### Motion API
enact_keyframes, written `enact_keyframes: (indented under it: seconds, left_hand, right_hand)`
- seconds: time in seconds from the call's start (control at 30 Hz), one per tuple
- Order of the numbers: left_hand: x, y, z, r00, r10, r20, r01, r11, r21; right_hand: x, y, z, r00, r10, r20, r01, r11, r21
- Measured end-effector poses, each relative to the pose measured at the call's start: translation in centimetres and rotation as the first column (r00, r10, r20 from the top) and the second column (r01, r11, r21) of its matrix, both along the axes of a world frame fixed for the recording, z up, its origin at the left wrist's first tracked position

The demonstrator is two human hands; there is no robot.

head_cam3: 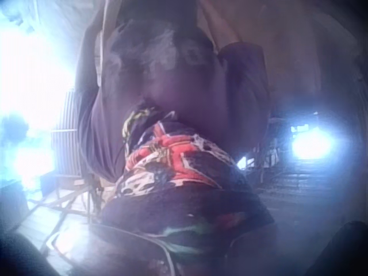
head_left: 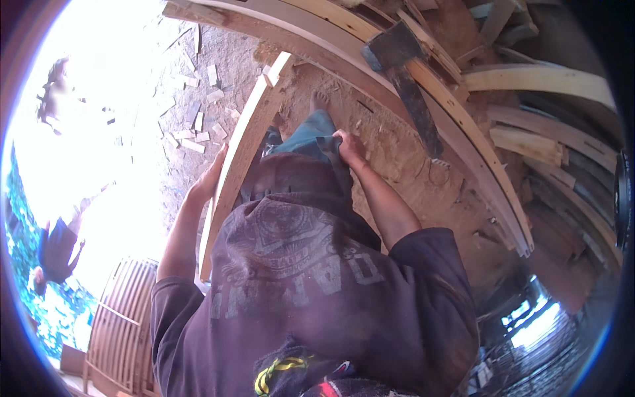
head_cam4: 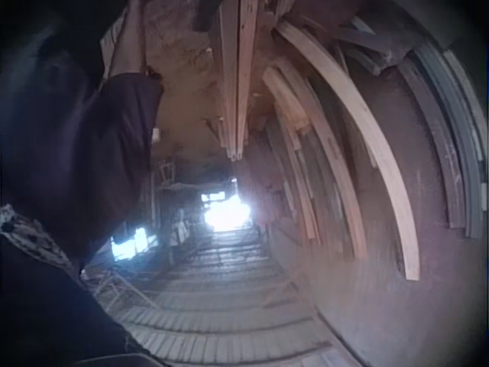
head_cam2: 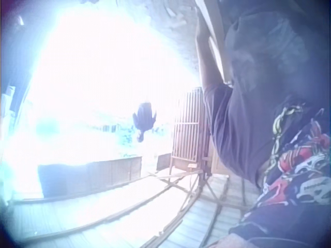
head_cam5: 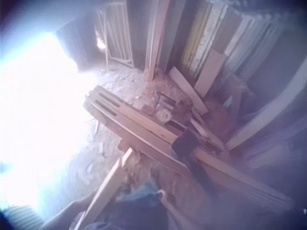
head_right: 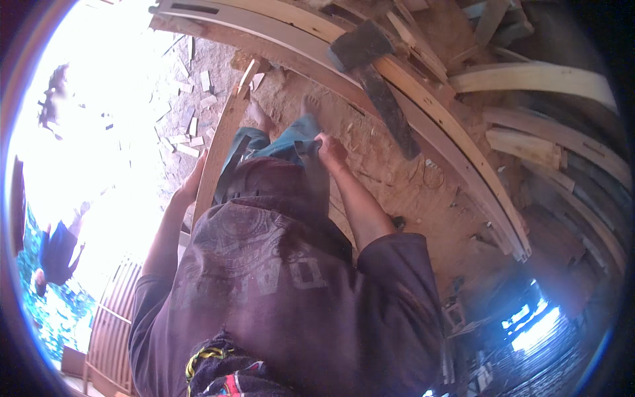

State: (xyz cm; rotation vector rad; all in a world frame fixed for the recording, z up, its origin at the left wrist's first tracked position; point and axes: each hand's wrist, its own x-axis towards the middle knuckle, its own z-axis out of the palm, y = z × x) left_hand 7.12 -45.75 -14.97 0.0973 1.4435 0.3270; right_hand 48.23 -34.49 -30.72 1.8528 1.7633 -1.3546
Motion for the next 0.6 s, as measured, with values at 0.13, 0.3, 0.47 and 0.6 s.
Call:
enact_keyframes:
  seconds: [0.13,0.3,0.47,0.6]
  left_hand:
    - [-3.6,-2.3,-4.3,0.998,-0.045,-0.047,0.048,0.997,0.063]
    - [-4.0,1.3,-2.6,0.985,-0.171,-0.014,0.172,0.980,0.096]
    - [-6.9,3.7,-1.3,0.889,-0.452,0.072,0.453,0.891,0.000]
    - [-7.8,2.6,-1.7,0.768,-0.576,-0.282,0.613,0.788,0.060]
  right_hand:
    - [1.4,-1.6,4.1,0.997,-0.045,0.066,0.047,0.999,-0.021]
    - [5.0,-4.5,7.7,0.979,-0.129,-0.158,0.116,0.989,-0.087]
    - [-4.1,2.9,19.1,0.582,-0.488,-0.651,0.513,0.841,-0.172]
    - [-9.8,8.2,24.8,0.568,-0.212,-0.795,0.330,0.944,-0.016]
